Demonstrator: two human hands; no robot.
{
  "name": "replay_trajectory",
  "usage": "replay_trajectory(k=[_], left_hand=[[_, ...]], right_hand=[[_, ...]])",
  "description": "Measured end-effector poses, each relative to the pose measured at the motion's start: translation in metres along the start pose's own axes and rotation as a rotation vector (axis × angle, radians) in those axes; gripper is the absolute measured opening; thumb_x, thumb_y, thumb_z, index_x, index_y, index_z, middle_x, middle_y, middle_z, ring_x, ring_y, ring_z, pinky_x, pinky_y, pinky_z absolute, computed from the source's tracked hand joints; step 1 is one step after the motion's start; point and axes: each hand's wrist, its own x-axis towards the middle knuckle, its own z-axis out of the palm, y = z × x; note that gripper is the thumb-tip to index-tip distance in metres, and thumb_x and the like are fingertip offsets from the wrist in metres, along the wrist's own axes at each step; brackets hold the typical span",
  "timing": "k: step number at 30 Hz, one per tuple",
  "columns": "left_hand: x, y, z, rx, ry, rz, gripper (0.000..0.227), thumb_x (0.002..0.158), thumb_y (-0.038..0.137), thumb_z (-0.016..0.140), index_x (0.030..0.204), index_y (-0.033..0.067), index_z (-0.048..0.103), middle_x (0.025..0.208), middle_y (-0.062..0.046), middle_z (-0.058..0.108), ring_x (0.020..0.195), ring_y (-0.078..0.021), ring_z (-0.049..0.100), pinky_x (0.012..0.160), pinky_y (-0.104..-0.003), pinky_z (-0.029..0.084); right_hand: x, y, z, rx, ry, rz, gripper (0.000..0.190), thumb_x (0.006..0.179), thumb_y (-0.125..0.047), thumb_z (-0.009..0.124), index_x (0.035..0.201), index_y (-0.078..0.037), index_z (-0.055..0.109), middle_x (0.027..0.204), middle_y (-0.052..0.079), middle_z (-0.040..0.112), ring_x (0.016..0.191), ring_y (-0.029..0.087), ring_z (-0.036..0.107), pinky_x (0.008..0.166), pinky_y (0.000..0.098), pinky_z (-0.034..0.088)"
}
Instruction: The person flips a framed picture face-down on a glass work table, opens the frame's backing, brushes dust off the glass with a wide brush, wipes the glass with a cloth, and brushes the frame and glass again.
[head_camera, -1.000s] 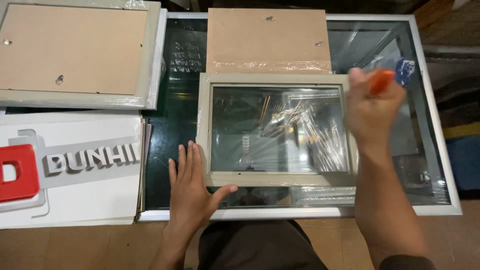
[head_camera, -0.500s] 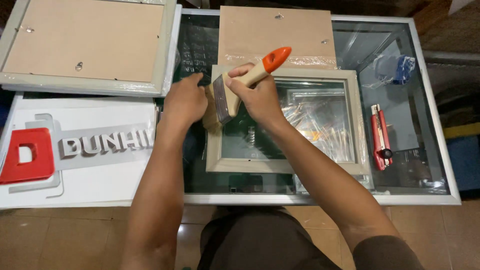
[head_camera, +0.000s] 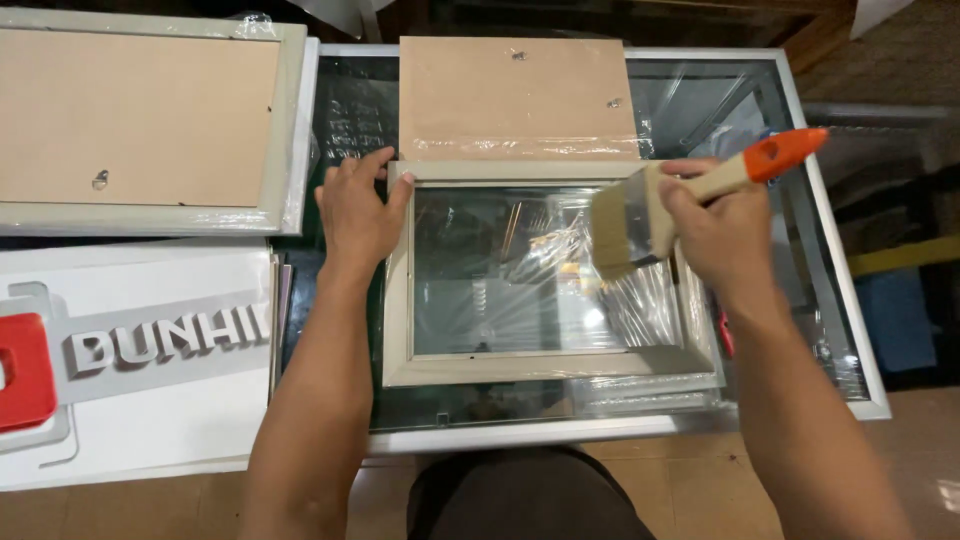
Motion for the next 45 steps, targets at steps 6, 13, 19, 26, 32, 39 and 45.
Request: replay_trajectory(k=[6, 13, 19, 26, 32, 39, 45], left_hand=[[-0.002, -0.01, 0.011, -0.014, 0.04, -0.027, 0.033, 0.093, 0.038, 0.075, 0.12, 0.0188, 0.075, 0.097, -0.003, 0.068, 0.103, -0.0339, 0.064, 0.089, -0.05, 0.046], [0.002, -0.002, 0.011, 0.018, 0.079, -0.04, 0.032, 0.094, 0.04, 0.068, 0.117, 0.0194, 0.076, 0.096, -0.002, 0.07, 0.1, -0.0346, 0.061, 0.084, -0.053, 0.042], [0.002, -0.005, 0.01, -0.019, 0.084, -0.063, 0.024, 0.099, 0.042, 0.065, 0.113, 0.0273, 0.078, 0.093, -0.001, 0.069, 0.099, -0.0315, 0.066, 0.086, -0.048, 0.048], [-0.004, -0.011, 0.019, 0.024, 0.064, -0.089, 0.019, 0.097, 0.036, 0.068, 0.112, 0.0301, 0.077, 0.094, 0.001, 0.07, 0.1, -0.03, 0.066, 0.087, -0.048, 0.048], [0.005, -0.008, 0.013, 0.034, 0.079, -0.084, 0.018, 0.096, 0.034, 0.069, 0.112, 0.0281, 0.076, 0.094, 0.001, 0.069, 0.101, -0.0296, 0.064, 0.088, -0.047, 0.048], [0.007, -0.007, 0.013, 0.006, 0.058, -0.112, 0.018, 0.096, 0.038, 0.068, 0.11, 0.0298, 0.075, 0.093, 0.004, 0.067, 0.102, -0.0269, 0.064, 0.088, -0.045, 0.047], [0.006, 0.0, 0.004, -0.025, 0.035, -0.119, 0.03, 0.089, 0.047, 0.077, 0.111, 0.0261, 0.075, 0.096, 0.002, 0.068, 0.103, -0.0282, 0.063, 0.09, -0.045, 0.047]], right_hand=[[0.012, 0.003, -0.017, -0.289, -0.053, 0.024, 0.033, 0.089, -0.023, 0.075, 0.122, -0.022, 0.078, 0.093, 0.017, 0.072, 0.089, 0.032, 0.07, 0.076, 0.0455, 0.055], [0.01, -0.058, -0.003, -0.33, -0.229, 0.188, 0.056, 0.09, -0.022, 0.053, 0.144, -0.008, 0.057, 0.144, 0.011, 0.06, 0.13, 0.027, 0.056, 0.107, 0.0385, 0.038], [-0.004, -0.069, 0.061, 0.088, -0.207, -0.067, 0.048, 0.09, -0.015, 0.068, 0.138, -0.011, 0.068, 0.093, 0.013, 0.059, 0.088, 0.024, 0.057, 0.082, 0.0362, 0.049], [-0.02, -0.072, 0.169, 0.209, -0.291, -0.083, 0.049, 0.088, -0.03, 0.069, 0.137, -0.03, 0.067, 0.115, 0.023, 0.071, 0.109, 0.04, 0.07, 0.092, 0.0466, 0.054], [0.001, -0.021, 0.076, -0.043, -0.212, -0.064, 0.051, 0.089, -0.026, 0.07, 0.14, -0.029, 0.068, 0.116, 0.025, 0.068, 0.111, 0.037, 0.066, 0.096, 0.0464, 0.05], [0.005, -0.085, 0.002, -0.551, -0.155, 0.413, 0.046, 0.099, -0.026, 0.064, 0.145, -0.027, 0.063, 0.114, 0.021, 0.069, 0.097, 0.036, 0.069, 0.083, 0.0506, 0.055], [-0.023, -0.103, 0.105, -0.223, -0.286, 0.119, 0.052, 0.095, -0.034, 0.053, 0.144, -0.021, 0.062, 0.097, 0.019, 0.073, 0.089, 0.03, 0.071, 0.079, 0.0463, 0.056]])
